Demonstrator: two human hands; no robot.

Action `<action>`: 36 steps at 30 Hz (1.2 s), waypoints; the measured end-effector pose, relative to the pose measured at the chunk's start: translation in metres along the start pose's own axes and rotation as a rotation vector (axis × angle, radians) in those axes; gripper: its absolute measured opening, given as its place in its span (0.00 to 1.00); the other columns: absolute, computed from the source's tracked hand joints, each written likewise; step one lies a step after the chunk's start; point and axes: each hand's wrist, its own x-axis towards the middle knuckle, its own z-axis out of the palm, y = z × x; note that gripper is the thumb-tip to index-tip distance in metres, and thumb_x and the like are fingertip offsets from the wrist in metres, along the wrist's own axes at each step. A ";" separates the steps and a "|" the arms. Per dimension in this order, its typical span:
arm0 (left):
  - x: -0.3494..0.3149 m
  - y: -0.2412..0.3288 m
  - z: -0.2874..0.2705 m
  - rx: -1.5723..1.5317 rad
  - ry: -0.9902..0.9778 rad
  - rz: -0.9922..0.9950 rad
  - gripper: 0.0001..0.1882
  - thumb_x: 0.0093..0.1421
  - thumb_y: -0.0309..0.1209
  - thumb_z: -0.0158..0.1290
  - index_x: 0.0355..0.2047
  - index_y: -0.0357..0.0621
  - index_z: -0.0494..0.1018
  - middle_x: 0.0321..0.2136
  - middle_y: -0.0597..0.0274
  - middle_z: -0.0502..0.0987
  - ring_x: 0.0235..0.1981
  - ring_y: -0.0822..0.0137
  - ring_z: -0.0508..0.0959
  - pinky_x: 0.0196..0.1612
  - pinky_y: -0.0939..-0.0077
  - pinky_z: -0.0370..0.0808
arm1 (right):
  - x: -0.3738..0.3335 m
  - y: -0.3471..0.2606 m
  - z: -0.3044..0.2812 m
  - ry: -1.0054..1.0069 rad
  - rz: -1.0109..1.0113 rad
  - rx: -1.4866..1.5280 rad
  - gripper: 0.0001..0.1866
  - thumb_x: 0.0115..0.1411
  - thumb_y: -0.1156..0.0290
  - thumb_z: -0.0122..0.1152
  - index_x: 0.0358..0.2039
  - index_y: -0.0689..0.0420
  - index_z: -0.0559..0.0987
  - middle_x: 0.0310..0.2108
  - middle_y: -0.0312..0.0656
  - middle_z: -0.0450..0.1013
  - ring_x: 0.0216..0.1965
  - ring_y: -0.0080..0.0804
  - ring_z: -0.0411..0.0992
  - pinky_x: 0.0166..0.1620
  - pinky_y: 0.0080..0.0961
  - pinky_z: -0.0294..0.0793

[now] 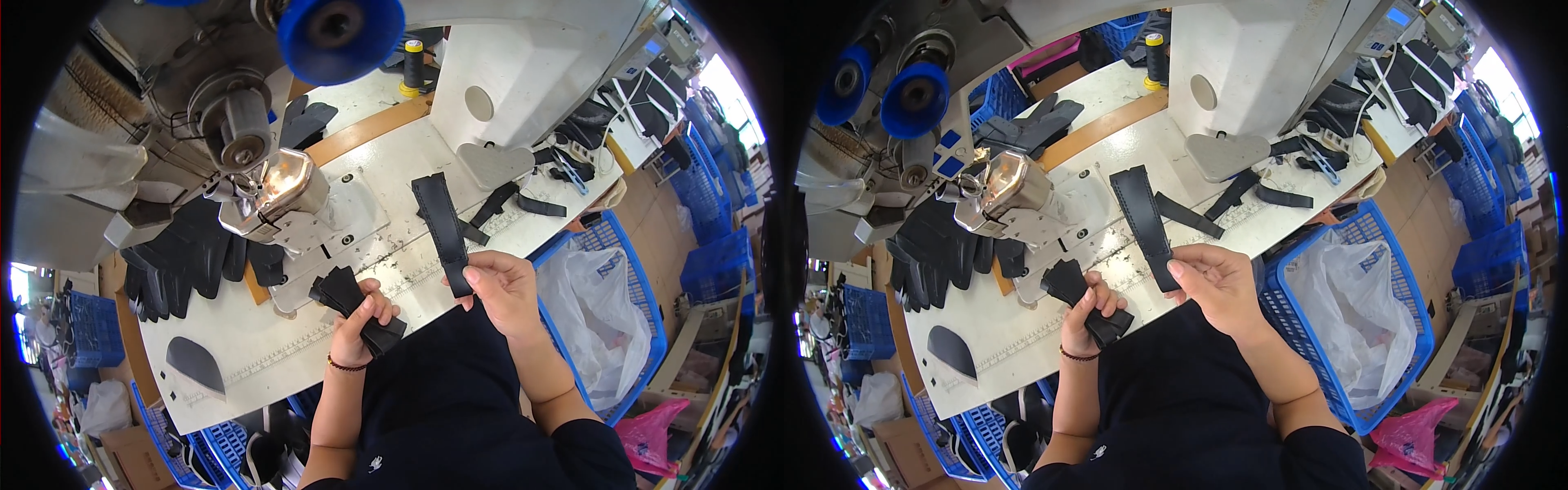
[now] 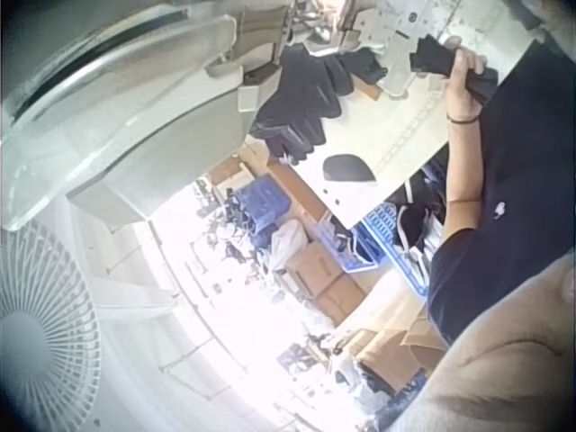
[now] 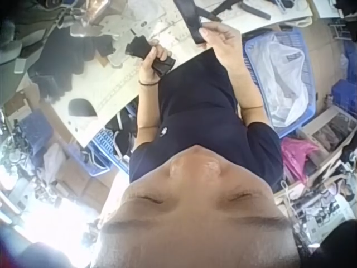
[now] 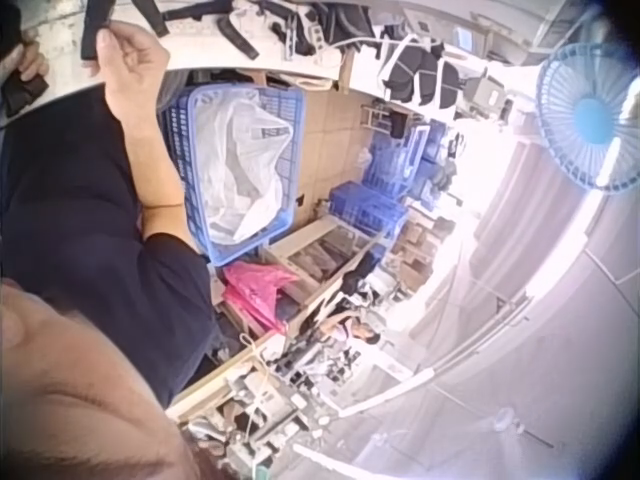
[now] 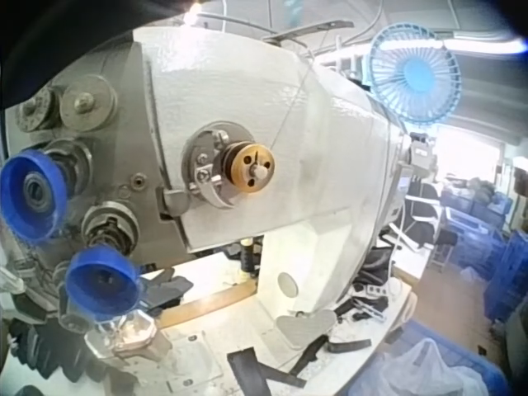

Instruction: Trim excess material or threads from shoe components using hand nippers in a factory setting.

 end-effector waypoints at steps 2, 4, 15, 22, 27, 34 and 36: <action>-0.001 0.000 -0.001 0.007 -0.005 0.002 0.14 0.54 0.30 0.47 0.40 0.40 0.62 0.20 0.68 0.62 0.24 0.73 0.64 0.38 0.72 0.64 | -0.001 0.001 0.000 0.006 0.005 -0.018 0.10 0.53 0.74 0.52 0.31 0.70 0.72 0.24 0.48 0.72 0.19 0.21 0.66 0.21 0.16 0.66; -0.001 0.000 -0.001 0.014 -0.010 0.005 0.14 0.54 0.30 0.47 0.40 0.40 0.63 0.20 0.68 0.62 0.24 0.73 0.64 0.38 0.72 0.63 | -0.004 0.001 0.000 -0.017 0.006 -0.024 0.09 0.52 0.76 0.53 0.32 0.70 0.72 0.24 0.44 0.71 0.20 0.19 0.66 0.23 0.14 0.68; -0.001 0.000 -0.001 0.010 -0.042 -0.014 0.14 0.54 0.29 0.46 0.41 0.39 0.62 0.19 0.68 0.63 0.24 0.73 0.64 0.37 0.74 0.62 | -0.012 0.006 0.006 -0.061 -0.082 -0.073 0.09 0.50 0.79 0.55 0.33 0.69 0.72 0.22 0.38 0.70 0.20 0.14 0.62 0.22 0.10 0.60; -0.001 0.000 0.000 0.030 -0.041 -0.007 0.14 0.54 0.29 0.46 0.41 0.38 0.62 0.20 0.68 0.63 0.25 0.73 0.64 0.38 0.74 0.63 | -0.013 0.000 0.007 -0.073 -0.058 -0.118 0.08 0.51 0.78 0.52 0.32 0.70 0.73 0.23 0.42 0.71 0.19 0.18 0.65 0.22 0.13 0.65; -0.001 0.000 -0.001 0.046 -0.033 -0.014 0.15 0.54 0.30 0.47 0.41 0.37 0.62 0.20 0.68 0.63 0.25 0.73 0.65 0.38 0.73 0.64 | -0.012 0.000 0.007 -0.090 -0.036 -0.107 0.09 0.53 0.76 0.50 0.30 0.70 0.72 0.26 0.48 0.72 0.20 0.21 0.66 0.23 0.16 0.66; -0.001 0.001 0.001 0.032 -0.025 -0.029 0.15 0.54 0.29 0.46 0.41 0.37 0.61 0.19 0.68 0.63 0.25 0.73 0.64 0.38 0.73 0.63 | -0.013 -0.001 0.009 -0.088 -0.015 -0.072 0.09 0.53 0.75 0.50 0.30 0.70 0.72 0.25 0.48 0.72 0.19 0.20 0.66 0.23 0.16 0.66; -0.001 0.001 0.000 0.032 -0.027 -0.032 0.14 0.54 0.29 0.46 0.41 0.37 0.61 0.19 0.69 0.63 0.25 0.73 0.64 0.38 0.73 0.63 | -0.013 -0.001 0.009 -0.091 -0.006 -0.068 0.09 0.53 0.75 0.50 0.30 0.70 0.72 0.25 0.48 0.72 0.19 0.20 0.66 0.23 0.16 0.66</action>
